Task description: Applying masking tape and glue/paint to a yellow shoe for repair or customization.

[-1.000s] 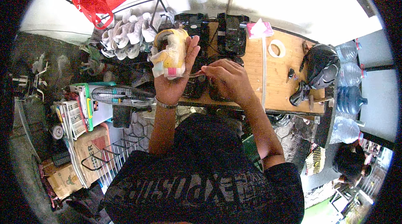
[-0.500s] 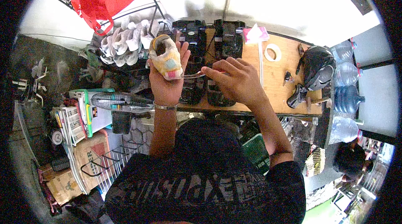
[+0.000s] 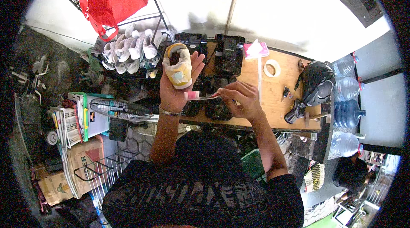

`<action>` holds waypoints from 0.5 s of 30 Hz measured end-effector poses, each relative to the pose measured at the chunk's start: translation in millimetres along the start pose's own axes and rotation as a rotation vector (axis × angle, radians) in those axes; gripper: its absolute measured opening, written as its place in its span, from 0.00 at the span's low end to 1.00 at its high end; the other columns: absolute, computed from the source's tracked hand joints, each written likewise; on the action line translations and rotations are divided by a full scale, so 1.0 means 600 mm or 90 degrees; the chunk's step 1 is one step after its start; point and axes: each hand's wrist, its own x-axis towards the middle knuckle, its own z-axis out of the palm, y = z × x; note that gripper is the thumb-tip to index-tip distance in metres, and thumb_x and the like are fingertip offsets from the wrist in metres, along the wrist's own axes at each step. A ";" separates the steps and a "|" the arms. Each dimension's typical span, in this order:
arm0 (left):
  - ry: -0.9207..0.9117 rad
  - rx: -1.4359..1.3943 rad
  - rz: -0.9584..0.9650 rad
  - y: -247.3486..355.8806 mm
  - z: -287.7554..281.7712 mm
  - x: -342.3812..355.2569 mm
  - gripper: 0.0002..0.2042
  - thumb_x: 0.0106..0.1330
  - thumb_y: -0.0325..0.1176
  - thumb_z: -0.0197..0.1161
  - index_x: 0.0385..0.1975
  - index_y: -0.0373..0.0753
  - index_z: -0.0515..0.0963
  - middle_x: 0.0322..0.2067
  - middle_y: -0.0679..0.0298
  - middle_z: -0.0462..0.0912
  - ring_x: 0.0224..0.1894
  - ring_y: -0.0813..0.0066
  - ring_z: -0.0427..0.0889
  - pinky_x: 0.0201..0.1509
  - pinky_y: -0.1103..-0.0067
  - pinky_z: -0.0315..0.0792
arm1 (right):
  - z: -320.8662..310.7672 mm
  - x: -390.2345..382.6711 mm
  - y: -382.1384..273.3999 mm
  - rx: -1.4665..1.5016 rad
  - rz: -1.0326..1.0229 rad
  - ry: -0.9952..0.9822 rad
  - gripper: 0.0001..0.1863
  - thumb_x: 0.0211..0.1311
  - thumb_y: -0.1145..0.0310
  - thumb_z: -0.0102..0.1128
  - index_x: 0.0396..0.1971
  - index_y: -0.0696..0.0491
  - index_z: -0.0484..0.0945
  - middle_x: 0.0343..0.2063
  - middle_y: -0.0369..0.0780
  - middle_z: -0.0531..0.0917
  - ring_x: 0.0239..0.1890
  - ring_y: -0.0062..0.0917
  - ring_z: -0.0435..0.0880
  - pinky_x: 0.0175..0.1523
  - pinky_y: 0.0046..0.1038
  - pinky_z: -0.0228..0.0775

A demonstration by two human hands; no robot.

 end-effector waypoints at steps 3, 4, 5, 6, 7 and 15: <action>0.020 -0.007 0.005 -0.018 -0.014 0.012 0.35 0.68 0.59 0.46 0.66 0.38 0.57 0.62 0.46 0.64 0.66 0.43 0.60 0.71 0.58 0.56 | -0.018 -0.011 0.000 0.011 0.084 0.156 0.11 0.54 0.78 0.63 0.39 0.54 0.79 0.26 0.41 0.82 0.25 0.26 0.81 0.29 0.22 0.71; 0.018 0.045 0.031 -0.028 -0.019 0.017 0.33 0.68 0.60 0.45 0.65 0.42 0.59 0.61 0.52 0.67 0.64 0.50 0.65 0.69 0.60 0.61 | -0.027 -0.013 0.003 0.030 0.119 0.177 0.09 0.59 0.76 0.61 0.39 0.56 0.78 0.28 0.42 0.81 0.24 0.21 0.79 0.28 0.18 0.67; 0.007 0.055 0.036 -0.040 -0.024 0.023 0.33 0.68 0.60 0.45 0.65 0.42 0.59 0.61 0.52 0.67 0.64 0.50 0.65 0.69 0.60 0.61 | -0.033 -0.012 0.007 0.026 0.114 0.180 0.09 0.59 0.76 0.61 0.39 0.56 0.78 0.28 0.42 0.81 0.24 0.21 0.79 0.28 0.18 0.67; 0.046 0.143 0.161 -0.052 -0.029 0.031 0.33 0.67 0.61 0.45 0.64 0.42 0.59 0.60 0.55 0.69 0.63 0.54 0.68 0.67 0.61 0.63 | -0.037 -0.011 0.012 0.044 0.165 0.241 0.08 0.60 0.76 0.61 0.40 0.57 0.78 0.29 0.41 0.81 0.24 0.19 0.77 0.29 0.17 0.66; 0.106 0.217 0.276 -0.062 -0.032 0.038 0.34 0.67 0.61 0.45 0.64 0.42 0.59 0.59 0.58 0.70 0.61 0.58 0.70 0.65 0.62 0.66 | -0.043 -0.008 0.016 0.083 0.218 0.310 0.08 0.61 0.75 0.60 0.40 0.57 0.77 0.30 0.40 0.80 0.25 0.17 0.75 0.29 0.16 0.65; 0.100 0.342 0.362 -0.097 -0.020 0.062 0.30 0.70 0.59 0.42 0.64 0.45 0.60 0.57 0.63 0.73 0.58 0.64 0.74 0.61 0.65 0.70 | -0.092 0.004 0.008 -0.014 0.306 0.223 0.08 0.63 0.72 0.60 0.41 0.56 0.80 0.33 0.38 0.80 0.24 0.16 0.71 0.28 0.16 0.63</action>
